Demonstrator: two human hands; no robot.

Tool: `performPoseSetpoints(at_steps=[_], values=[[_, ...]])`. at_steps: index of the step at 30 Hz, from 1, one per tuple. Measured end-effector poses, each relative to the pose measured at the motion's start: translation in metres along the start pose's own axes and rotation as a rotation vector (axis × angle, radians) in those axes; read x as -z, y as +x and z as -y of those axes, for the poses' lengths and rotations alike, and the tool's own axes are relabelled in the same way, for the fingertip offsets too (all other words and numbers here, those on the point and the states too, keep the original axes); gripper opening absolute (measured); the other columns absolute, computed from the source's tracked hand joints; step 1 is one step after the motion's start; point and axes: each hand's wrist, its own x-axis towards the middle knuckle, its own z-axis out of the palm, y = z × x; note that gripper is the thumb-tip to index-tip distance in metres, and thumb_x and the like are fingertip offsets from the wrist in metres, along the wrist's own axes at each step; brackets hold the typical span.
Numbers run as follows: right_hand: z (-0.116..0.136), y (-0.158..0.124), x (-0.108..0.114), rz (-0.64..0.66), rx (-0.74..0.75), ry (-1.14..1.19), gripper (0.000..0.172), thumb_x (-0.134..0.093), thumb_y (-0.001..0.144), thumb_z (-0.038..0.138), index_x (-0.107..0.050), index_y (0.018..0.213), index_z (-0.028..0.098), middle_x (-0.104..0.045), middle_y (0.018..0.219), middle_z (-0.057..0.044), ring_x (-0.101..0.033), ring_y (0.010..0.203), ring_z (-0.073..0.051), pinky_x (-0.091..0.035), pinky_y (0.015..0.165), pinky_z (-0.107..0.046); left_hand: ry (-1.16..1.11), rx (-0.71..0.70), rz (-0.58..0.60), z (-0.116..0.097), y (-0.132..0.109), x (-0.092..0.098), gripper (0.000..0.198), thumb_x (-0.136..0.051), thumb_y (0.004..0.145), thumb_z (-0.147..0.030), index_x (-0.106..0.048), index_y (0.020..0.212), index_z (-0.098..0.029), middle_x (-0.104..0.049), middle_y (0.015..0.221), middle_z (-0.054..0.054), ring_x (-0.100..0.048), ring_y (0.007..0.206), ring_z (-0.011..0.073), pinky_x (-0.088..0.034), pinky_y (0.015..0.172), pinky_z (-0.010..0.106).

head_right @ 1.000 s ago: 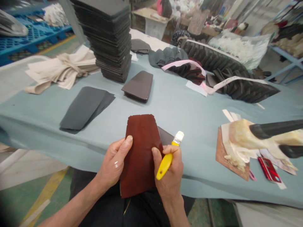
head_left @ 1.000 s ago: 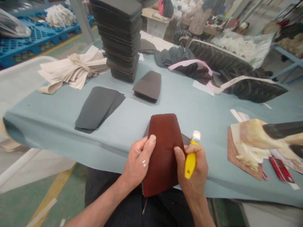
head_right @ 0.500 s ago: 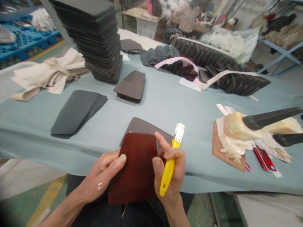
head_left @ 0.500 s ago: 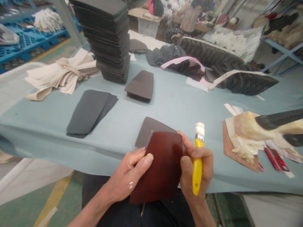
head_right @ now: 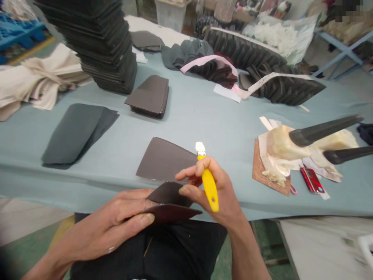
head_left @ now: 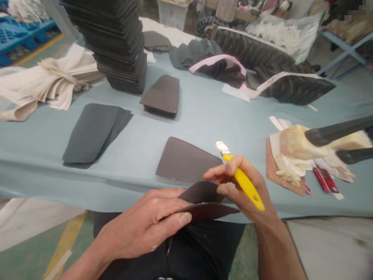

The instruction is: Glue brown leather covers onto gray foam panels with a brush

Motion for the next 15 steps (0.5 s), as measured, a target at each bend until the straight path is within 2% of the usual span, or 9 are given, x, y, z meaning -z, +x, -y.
performPoseSetpoints(at_steps=[4, 7, 9, 11, 13, 15], values=[[0.011, 0.007, 0.007, 0.210, -0.013, -0.233, 0.032, -0.081, 0.091, 0.041, -0.055, 0.084, 0.024, -0.069, 0.075, 0.003, -0.054, 0.058, -0.011, -0.044, 0.053, -0.024, 0.043, -0.026, 0.033, 0.001, 0.006, -0.002, 0.035, -0.051, 0.113, -0.033, -0.082, 0.100, -0.022, -0.078, 0.100, 0.006, -0.073, 0.093, 0.0214, -0.057, 0.091, 0.027], [0.009, 0.007, 0.009, 0.242, 0.051, -0.350, 0.029, -0.075, 0.097, 0.041, -0.056, 0.083, 0.024, -0.061, 0.072, 0.004, -0.047, 0.056, -0.010, -0.038, 0.051, -0.023, 0.043, -0.030, 0.019, 0.004, 0.004, -0.001, 0.038, -0.049, 0.113, -0.034, -0.084, 0.109, -0.021, -0.081, 0.118, 0.011, -0.076, 0.110, 0.0238, -0.058, 0.102, 0.030], [0.007, 0.007, 0.011, 0.150, 0.073, -0.378, 0.031, -0.073, 0.099, 0.043, -0.054, 0.082, 0.024, -0.062, 0.075, 0.003, -0.048, 0.057, -0.010, -0.038, 0.051, -0.023, 0.027, 0.003, -0.044, 0.009, -0.005, 0.005, 0.038, -0.051, 0.113, -0.038, -0.085, 0.121, -0.024, -0.076, 0.142, 0.012, -0.071, 0.134, 0.0275, -0.054, 0.116, 0.034], [0.005, 0.010, 0.012, -0.006, 0.099, -0.380, 0.034, -0.074, 0.098, 0.045, -0.052, 0.082, 0.024, -0.062, 0.077, 0.002, -0.048, 0.058, -0.010, -0.037, 0.050, -0.023, 0.002, 0.078, -0.151, 0.019, -0.024, 0.014, 0.037, -0.055, 0.112, -0.043, -0.083, 0.131, -0.029, -0.066, 0.160, 0.008, -0.063, 0.148, 0.0300, -0.048, 0.125, 0.037], [0.000, 0.015, 0.012, -0.177, 0.143, -0.379, 0.037, -0.076, 0.096, 0.047, -0.049, 0.083, 0.025, -0.062, 0.076, 0.002, -0.048, 0.058, -0.010, -0.037, 0.051, -0.024, -0.040, 0.163, -0.291, 0.032, -0.050, 0.026, 0.039, -0.058, 0.109, -0.048, -0.080, 0.138, -0.033, -0.064, 0.162, 0.004, -0.063, 0.148, 0.0331, -0.048, 0.127, 0.041], [-0.009, 0.021, 0.011, -0.322, 0.189, -0.391, 0.041, -0.077, 0.094, 0.049, -0.046, 0.083, 0.025, -0.061, 0.074, 0.003, -0.048, 0.059, -0.010, -0.037, 0.052, -0.024, -0.137, 0.257, -0.430, 0.046, -0.078, 0.037, 0.043, -0.063, 0.106, -0.054, -0.083, 0.134, -0.029, -0.073, 0.150, 0.005, -0.071, 0.136, 0.0366, -0.056, 0.117, 0.045]])
